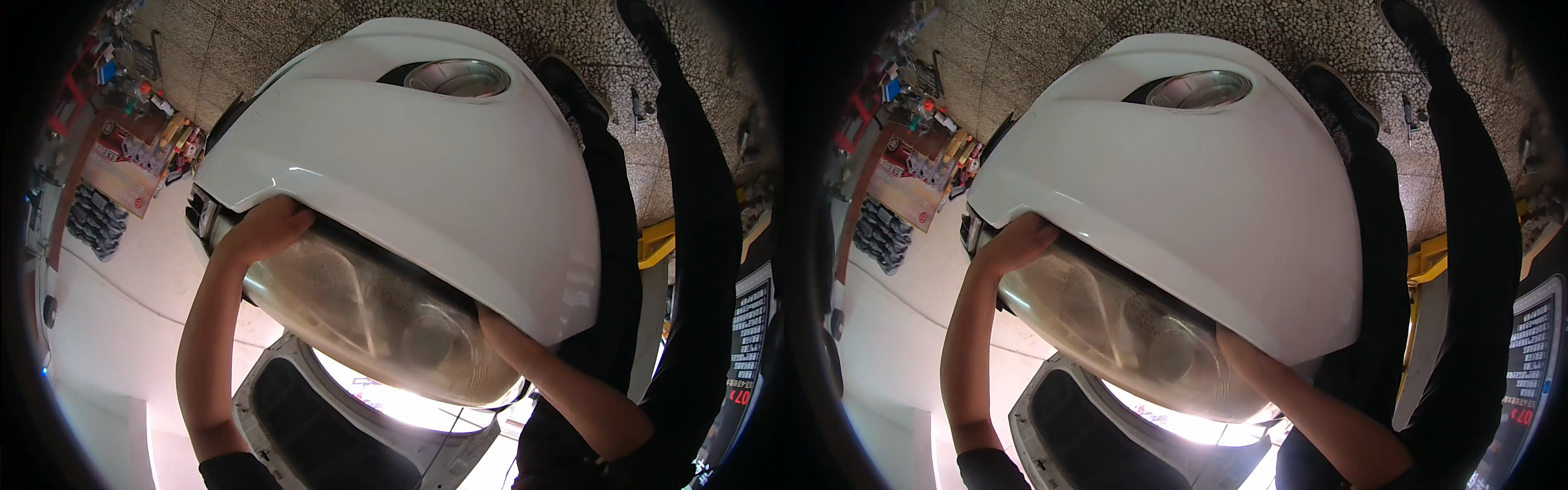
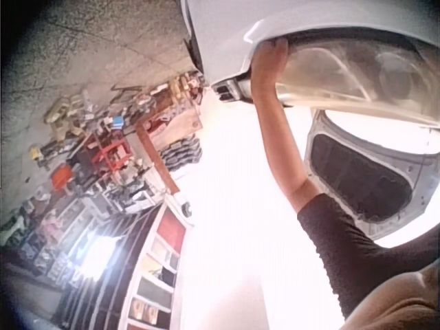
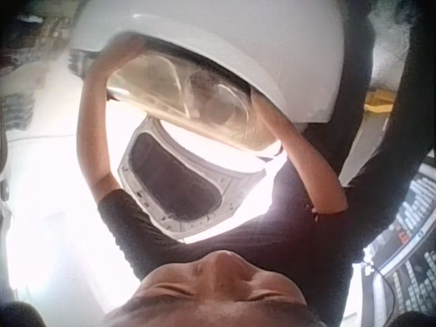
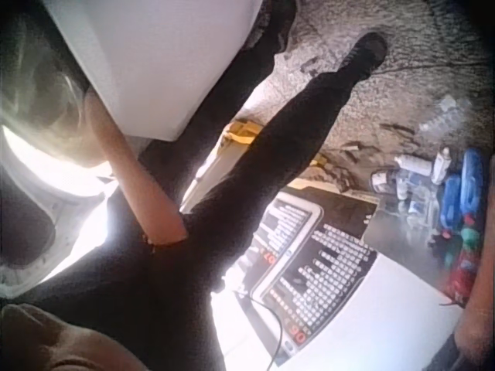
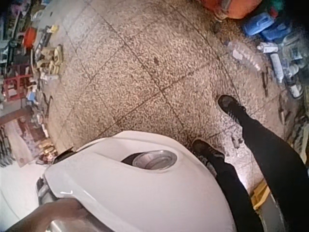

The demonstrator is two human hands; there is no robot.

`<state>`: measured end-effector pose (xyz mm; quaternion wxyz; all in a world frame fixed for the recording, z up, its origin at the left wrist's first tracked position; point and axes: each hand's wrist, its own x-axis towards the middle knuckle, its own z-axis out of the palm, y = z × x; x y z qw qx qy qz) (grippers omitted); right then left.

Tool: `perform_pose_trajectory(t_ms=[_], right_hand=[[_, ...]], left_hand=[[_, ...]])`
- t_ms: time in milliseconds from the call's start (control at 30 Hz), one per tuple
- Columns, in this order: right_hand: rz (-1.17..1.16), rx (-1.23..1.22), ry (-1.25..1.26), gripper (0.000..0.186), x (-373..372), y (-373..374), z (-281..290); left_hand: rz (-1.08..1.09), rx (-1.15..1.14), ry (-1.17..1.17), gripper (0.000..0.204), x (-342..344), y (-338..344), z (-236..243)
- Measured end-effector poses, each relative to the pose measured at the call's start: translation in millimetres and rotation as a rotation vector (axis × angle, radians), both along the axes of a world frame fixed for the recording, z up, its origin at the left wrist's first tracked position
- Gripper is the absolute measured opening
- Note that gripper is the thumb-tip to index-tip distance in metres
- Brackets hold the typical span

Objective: The person removes the front bumper cover and both headlights from a white Kia sedan. They then retrieve a new headlight assembly from a box and position it at the front of the vehicle.

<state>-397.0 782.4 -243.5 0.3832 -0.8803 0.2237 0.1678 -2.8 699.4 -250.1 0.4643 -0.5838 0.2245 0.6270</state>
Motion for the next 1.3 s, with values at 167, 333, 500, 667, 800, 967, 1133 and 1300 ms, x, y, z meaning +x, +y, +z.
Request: perform_pose_trajectory(t_ms=[167,333,500,667,800,967,1133,1300], right_hand=[[0.234,0.077,0.079,0.039,-2,-20,17],[0.365,0.140,0.251,0.039,-2,-29,28],[0.300,0.203,0.239,0.036,-2,-30,23],[0.610,-0.147,0.102,0.036,-14,-30,23],[0.383,0.052,0.136,0.035,-14,-16,15],[-0.416,0.718,0.414,0.034,-5,-10,9],[-0.416,0.936,0.487,0.038,0,-16,3],[-0.384,1.028,0.509,0.037,1,-3,0]], left_hand=[[0.212,-0.139,-0.080,0.042,5,4,15],[0.190,-0.252,-0.003,0.041,-8,-4,17],[0.063,-0.167,-0.067,0.037,-18,-20,20],[-0.085,-0.637,0.000,0.038,-41,-5,40],[0.036,-0.783,-0.092,0.037,-48,11,36],[0.018,-0.810,-0.183,0.037,-49,12,29],[-0.054,-0.757,-0.263,0.039,-53,10,27],[-0.109,-0.788,-0.260,0.040,-53,13,24]])
